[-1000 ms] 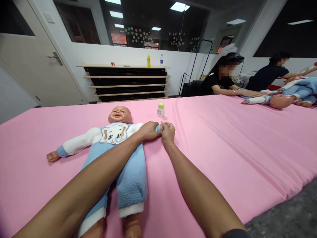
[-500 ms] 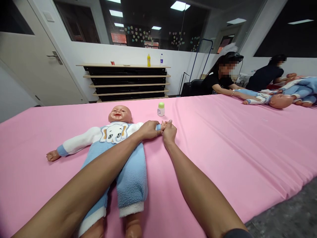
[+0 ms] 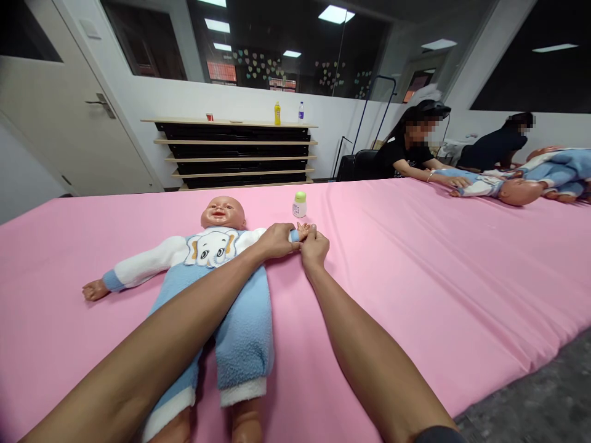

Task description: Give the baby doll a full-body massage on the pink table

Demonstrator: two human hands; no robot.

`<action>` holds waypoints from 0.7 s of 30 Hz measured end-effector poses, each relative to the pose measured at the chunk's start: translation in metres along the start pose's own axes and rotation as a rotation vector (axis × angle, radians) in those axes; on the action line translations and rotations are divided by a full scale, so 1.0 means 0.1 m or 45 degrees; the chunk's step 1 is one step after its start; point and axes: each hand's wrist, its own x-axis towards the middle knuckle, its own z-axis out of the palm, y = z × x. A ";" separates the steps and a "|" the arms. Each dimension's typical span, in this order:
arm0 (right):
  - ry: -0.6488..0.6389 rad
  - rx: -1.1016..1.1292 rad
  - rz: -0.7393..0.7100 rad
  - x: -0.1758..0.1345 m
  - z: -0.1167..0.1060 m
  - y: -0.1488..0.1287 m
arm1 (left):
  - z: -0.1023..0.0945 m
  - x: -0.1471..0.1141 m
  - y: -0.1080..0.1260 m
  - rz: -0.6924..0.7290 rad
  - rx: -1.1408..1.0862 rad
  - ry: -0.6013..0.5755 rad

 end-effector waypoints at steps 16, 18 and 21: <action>0.049 0.040 -0.030 0.06 0.01 0.12 | 0.02 0.01 -0.02 0.037 -0.048 -0.055; 0.056 0.071 -0.028 0.05 0.02 0.10 | 0.02 0.01 -0.03 0.043 -0.050 -0.066; -0.018 0.074 -0.063 0.03 0.02 0.07 | 0.02 0.02 -0.04 0.053 -0.048 -0.072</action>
